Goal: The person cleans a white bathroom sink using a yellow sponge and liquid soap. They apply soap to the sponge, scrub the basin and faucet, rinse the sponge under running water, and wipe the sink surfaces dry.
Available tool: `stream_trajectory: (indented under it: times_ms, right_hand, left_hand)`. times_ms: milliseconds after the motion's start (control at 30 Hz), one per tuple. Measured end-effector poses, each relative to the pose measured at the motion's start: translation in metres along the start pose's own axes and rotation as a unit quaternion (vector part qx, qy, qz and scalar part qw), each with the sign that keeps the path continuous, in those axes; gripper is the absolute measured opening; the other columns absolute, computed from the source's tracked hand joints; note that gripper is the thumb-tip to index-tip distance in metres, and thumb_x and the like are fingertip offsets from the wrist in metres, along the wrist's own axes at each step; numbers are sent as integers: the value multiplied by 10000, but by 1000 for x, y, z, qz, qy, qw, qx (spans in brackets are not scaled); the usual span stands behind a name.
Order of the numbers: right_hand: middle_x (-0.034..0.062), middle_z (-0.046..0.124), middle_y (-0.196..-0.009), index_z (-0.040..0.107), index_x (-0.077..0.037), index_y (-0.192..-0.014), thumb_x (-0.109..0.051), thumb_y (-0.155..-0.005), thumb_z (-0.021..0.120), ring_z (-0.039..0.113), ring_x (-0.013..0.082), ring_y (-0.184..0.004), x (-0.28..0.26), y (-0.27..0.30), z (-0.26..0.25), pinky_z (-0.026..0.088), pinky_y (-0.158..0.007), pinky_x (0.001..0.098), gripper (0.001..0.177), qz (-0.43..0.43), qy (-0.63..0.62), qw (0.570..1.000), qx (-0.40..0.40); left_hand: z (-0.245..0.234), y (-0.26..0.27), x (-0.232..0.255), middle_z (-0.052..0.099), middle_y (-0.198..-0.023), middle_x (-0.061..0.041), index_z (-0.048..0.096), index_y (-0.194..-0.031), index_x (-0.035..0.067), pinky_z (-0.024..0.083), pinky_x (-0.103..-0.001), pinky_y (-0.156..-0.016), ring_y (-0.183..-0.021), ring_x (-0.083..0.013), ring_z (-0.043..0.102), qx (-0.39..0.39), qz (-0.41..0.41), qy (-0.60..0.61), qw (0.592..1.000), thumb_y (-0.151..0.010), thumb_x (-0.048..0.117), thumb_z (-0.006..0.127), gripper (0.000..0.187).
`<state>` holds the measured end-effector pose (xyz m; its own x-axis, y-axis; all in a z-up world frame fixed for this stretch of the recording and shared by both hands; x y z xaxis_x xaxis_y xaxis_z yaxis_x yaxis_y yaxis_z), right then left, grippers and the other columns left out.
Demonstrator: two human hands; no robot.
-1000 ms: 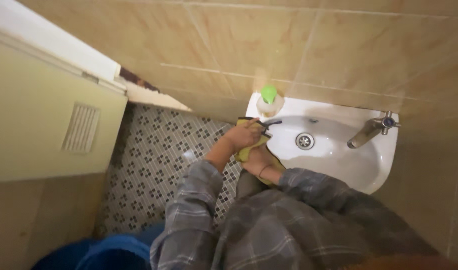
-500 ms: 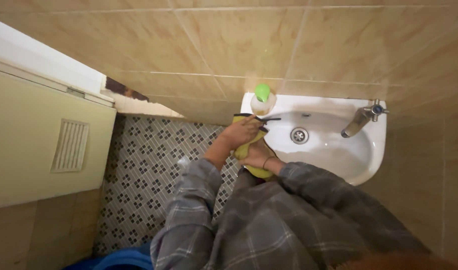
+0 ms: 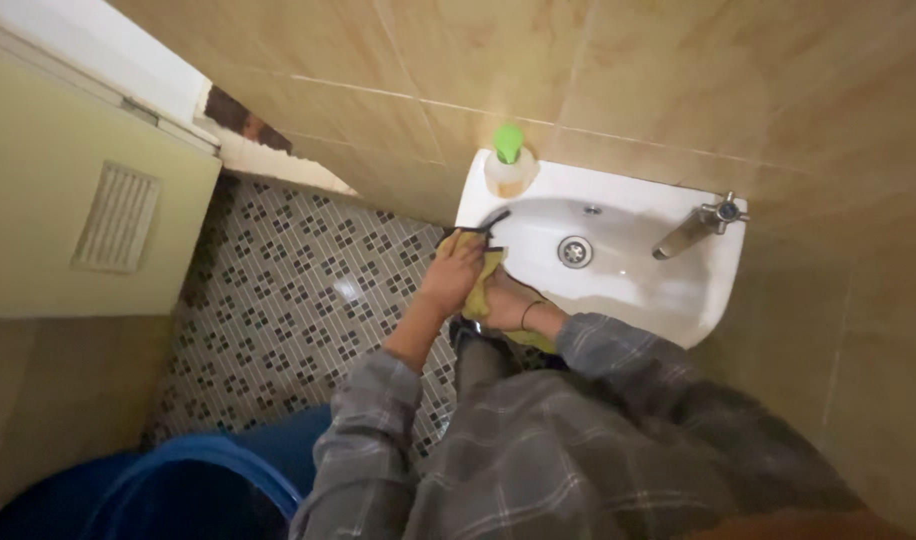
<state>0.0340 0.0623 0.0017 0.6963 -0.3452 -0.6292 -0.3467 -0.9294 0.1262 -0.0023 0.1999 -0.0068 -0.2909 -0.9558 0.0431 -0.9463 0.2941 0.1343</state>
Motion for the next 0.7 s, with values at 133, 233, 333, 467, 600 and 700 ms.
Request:
stream_trajectory:
  times_ms: [133, 233, 333, 467, 600, 700]
  right_hand:
    - [280, 627, -1258, 647, -6, -1214, -268, -778, 752, 558, 457, -1190, -3, 34, -19, 431, -1054, 485, 520, -27, -87, 996, -15]
    - [264, 659, -1225, 605, -2, -1256, -267, -808, 738, 645, 415, -1122, 7, 72, -25, 505, -998, 465, 537, 2, -127, 991, -34]
    - [232, 683, -1191, 591, -40, -1274, -292, -808, 737, 675, 409, -1062, 34, 115, -30, 547, -922, 476, 549, 110, -82, 984, -112]
    - [242, 655, -1237, 469, -52, -1448, -190, -733, 732, 661, 412, -1091, 69, 171, -38, 536, -942, 475, 774, 103, 19, 989, -105]
    - [237, 618, -1297, 432, -20, -1436, -248, -742, 788, 627, 401, -1151, 110, 221, -43, 516, -940, 465, 813, 50, 28, 994, -88]
    - [189, 639, -1323, 479, -56, -1441, -177, -777, 703, 643, 363, -1159, 144, 249, -42, 524, -943, 449, 711, 10, 101, 992, -79]
  left_hand:
    - [19, 12, 45, 603, -1390, -163, 672, -1217, 9, 196, -512, -1230, -1426, -299, 427, 84, -89, 10, 992, -808, 131, 605, 432]
    - [42, 6, 88, 661, -1312, -201, 692, -1194, -5, 239, -501, -1273, -1359, -319, 535, 76, -144, 20, 987, -880, 128, 603, 352]
    - [59, -8, 131, 697, -1231, -214, 716, -1141, 6, 337, -492, -1210, -1276, -360, 603, -83, -165, 99, 978, -959, 115, 552, 268]
    - [66, -36, 192, 729, -1115, -211, 732, -1050, -13, 421, -454, -1072, -1135, -337, 657, 119, -198, -50, 972, -808, 180, 594, 339]
    - [84, -58, 226, 726, -1022, -167, 731, -1005, 14, 467, -456, -989, -998, -293, 679, 39, -199, -4, 979, -835, 146, 586, 260]
    - [95, -72, 261, 718, -1010, -166, 733, -995, 36, 472, -464, -965, -993, -303, 675, -1, -177, 89, 980, -859, 132, 605, 210]
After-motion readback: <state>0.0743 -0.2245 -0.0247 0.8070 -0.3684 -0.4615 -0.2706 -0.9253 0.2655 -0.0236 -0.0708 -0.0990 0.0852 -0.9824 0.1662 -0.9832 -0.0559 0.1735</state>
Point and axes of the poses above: each hand's wrist, its own y-axis away from the middle knuckle, its own z-axis out of the palm, x = y × z, the point moved 2 cm from there along -y, towards the middle knuckle
